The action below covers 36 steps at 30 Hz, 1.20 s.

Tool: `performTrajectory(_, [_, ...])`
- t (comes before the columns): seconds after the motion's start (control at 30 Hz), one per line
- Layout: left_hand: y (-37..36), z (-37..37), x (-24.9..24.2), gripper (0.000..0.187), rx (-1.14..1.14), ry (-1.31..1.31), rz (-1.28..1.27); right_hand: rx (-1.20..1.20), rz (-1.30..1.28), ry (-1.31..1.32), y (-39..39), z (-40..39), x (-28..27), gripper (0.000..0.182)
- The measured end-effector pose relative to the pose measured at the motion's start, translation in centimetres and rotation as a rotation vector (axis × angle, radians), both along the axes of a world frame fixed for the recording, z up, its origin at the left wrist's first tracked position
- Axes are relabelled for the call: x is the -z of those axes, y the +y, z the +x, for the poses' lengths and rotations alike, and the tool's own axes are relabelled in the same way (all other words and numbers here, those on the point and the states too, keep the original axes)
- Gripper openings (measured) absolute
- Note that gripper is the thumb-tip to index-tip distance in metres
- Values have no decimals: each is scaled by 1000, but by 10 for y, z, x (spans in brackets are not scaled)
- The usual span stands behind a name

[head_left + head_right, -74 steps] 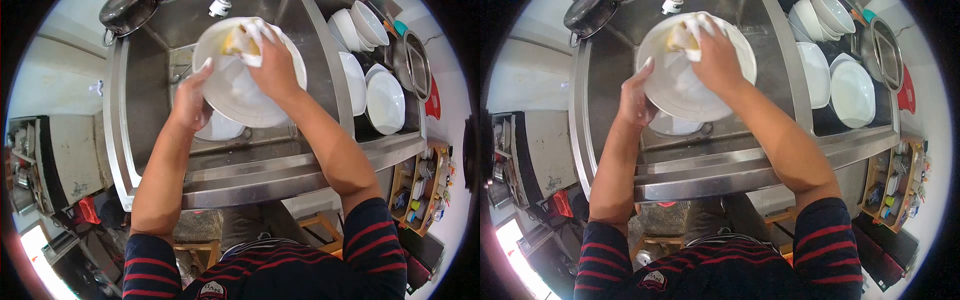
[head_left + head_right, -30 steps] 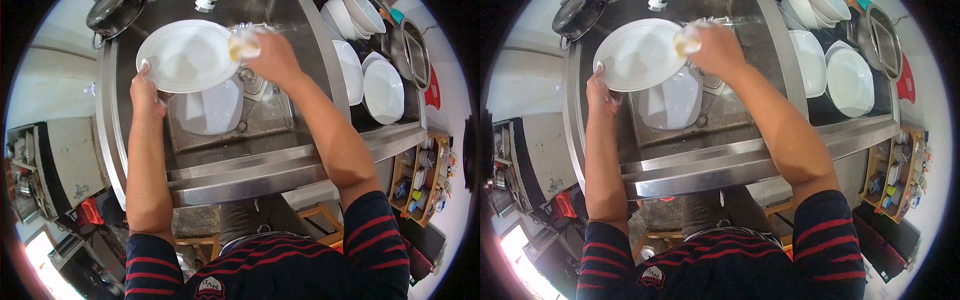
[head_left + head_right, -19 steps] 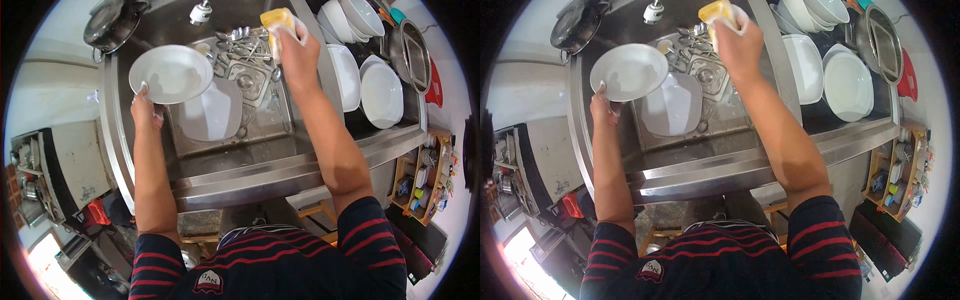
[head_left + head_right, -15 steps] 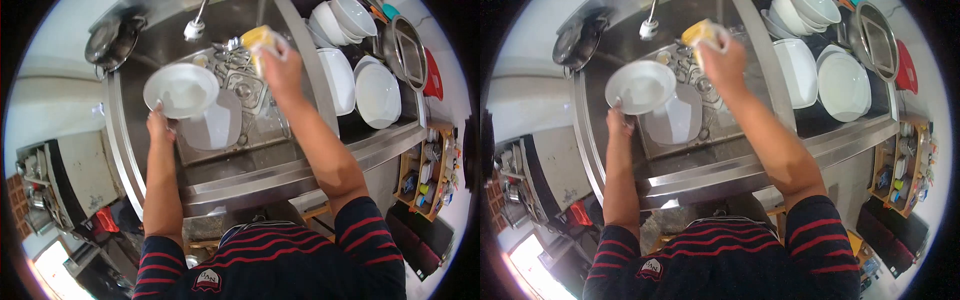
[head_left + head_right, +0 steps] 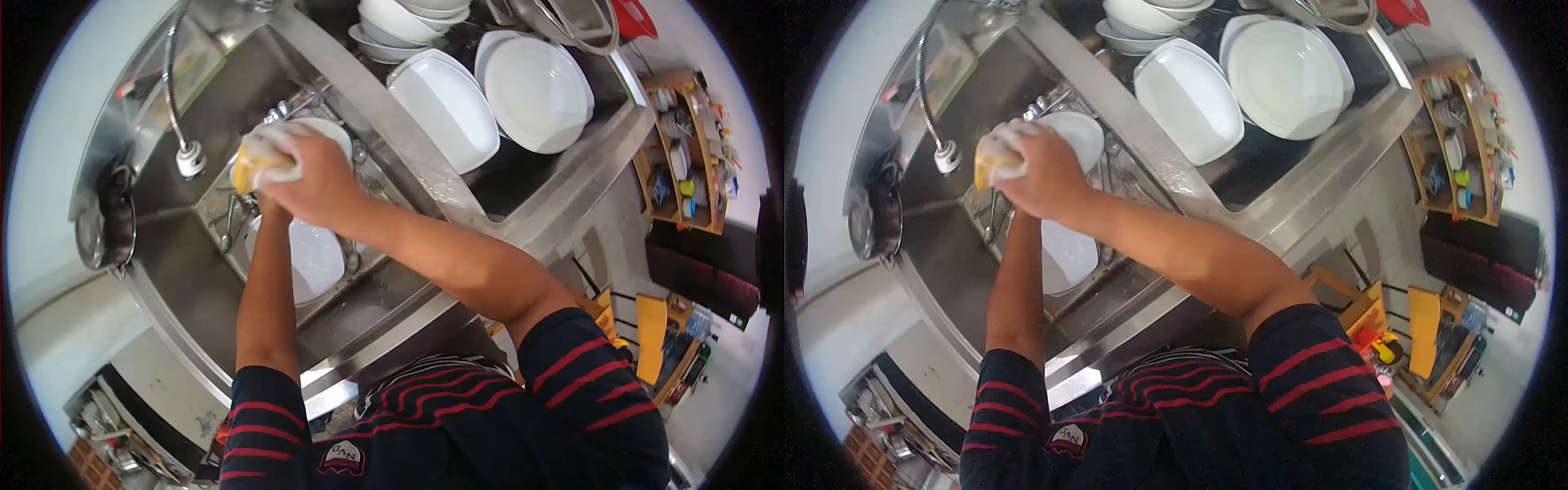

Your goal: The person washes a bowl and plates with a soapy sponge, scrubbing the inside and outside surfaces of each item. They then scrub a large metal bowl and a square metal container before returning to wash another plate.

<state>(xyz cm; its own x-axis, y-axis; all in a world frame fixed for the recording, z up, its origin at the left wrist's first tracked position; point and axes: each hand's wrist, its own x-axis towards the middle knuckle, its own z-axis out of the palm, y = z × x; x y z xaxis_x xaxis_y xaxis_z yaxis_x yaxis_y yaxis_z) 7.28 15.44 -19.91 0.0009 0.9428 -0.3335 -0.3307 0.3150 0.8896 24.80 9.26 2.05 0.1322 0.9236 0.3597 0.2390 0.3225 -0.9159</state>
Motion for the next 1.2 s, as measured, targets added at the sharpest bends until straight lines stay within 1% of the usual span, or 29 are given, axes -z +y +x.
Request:
performTrajectory(0.07, [13, 8, -6, 39, 82, -18, 200, 0, 52, -20, -2, -2, 2, 46])
performTrajectory(0.17, [26, 14, -21, 38, 182, -54, 483, 2, 49, -8, -3, -4, 5, 45])
performTrajectory(0.27, [30, 15, -37, 38, 248, -78, 705, -6, 31, 15, -1, -4, 3, 44])
performTrajectory(0.37, [26, 10, -45, 38, 295, -78, 733, 31, 17, 31, 2, -6, 8, 42])
performTrajectory(0.47, [-5, -19, -49, 36, 108, 313, -37, 65, -8, 72, 3, -1, 4, 40])
performTrajectory(0.5, [-14, -19, -63, 36, 113, 321, -27, 64, -30, 104, 5, 1, -1, 40])
performTrajectory(0.53, [-26, -11, -88, 33, -32, 327, -43, 70, -16, 115, 7, 5, -3, 40])
performTrajectory(0.57, [-38, -1, -117, 30, -178, 329, -55, 92, -61, 89, 11, 9, -2, 40])
performTrajectory(0.6, [-55, 13, -155, 26, -178, 383, 77, 116, -109, 63, 14, 13, 0, 39])
performTrajectory(0.63, [-70, 28, -193, 23, -176, 433, 211, 123, -97, 74, 17, 18, -1, 39])
performTrajectory(0.7, [-86, 46, -240, 23, -159, 525, 468, 65, -327, 129, 21, 25, -1, 39])
performTrajectory(0.73, [-88, 55, -258, 19, -161, 471, 538, 67, -344, 178, 24, 24, 4, 36])
performTrajectory(0.77, [-88, 68, -276, 19, -167, 480, 550, 59, -333, 185, 26, 21, 10, 36])
performTrajectory(0.83, [-86, 108, -314, 16, 2, 667, 758, 41, -378, 281, 26, 15, 17, 26])
performTrajectory(0.87, [-83, 137, -329, 16, 51, 749, 729, 5, -458, 294, 23, 15, 9, 25])
performTrajectory(0.9, [-73, 160, -330, 16, 175, 787, 720, -149, -407, -62, 12, 30, -5, 26])
performTrajectory(0.93, [-62, 188, -332, 17, 298, 825, 708, -52, -151, 167, 24, -10, 42, 26])
performTrajectory(0.97, [-54, 221, -335, 17, 408, 931, 776, 48, 106, 394, 34, -47, 83, 26])
performTrajectory(1.0, [-38, 246, -318, 21, 482, 997, 840, 48, 115, 406, 29, -44, 75, 26])
performTrajectory(1.03, [-18, 269, -293, 27, 563, 1048, 872, -189, -110, 617, 20, -38, 64, 25])
performTrajectory(1.07, [-8, 294, -280, 43, 674, 1182, 745, -431, -338, 815, 11, -31, 56, 24])
performTrajectory(1.1, [-2, 319, -269, 50, 725, 1297, 763, -429, -333, 822, -1, -17, 40, 24])
performTrajectory(1.13, [2, 341, -260, 57, 777, 1408, 780, -329, -111, 450, -13, 4, 17, 25])
performTrajectory(1.17, [5, 360, -251, 57, 783, 1410, 784, -220, 105, 75, -23, 18, 4, 25])
performTrajectory(1.2, [7, 377, -244, 60, 829, 1510, 703, -214, 106, 77, -24, 16, 5, 25])
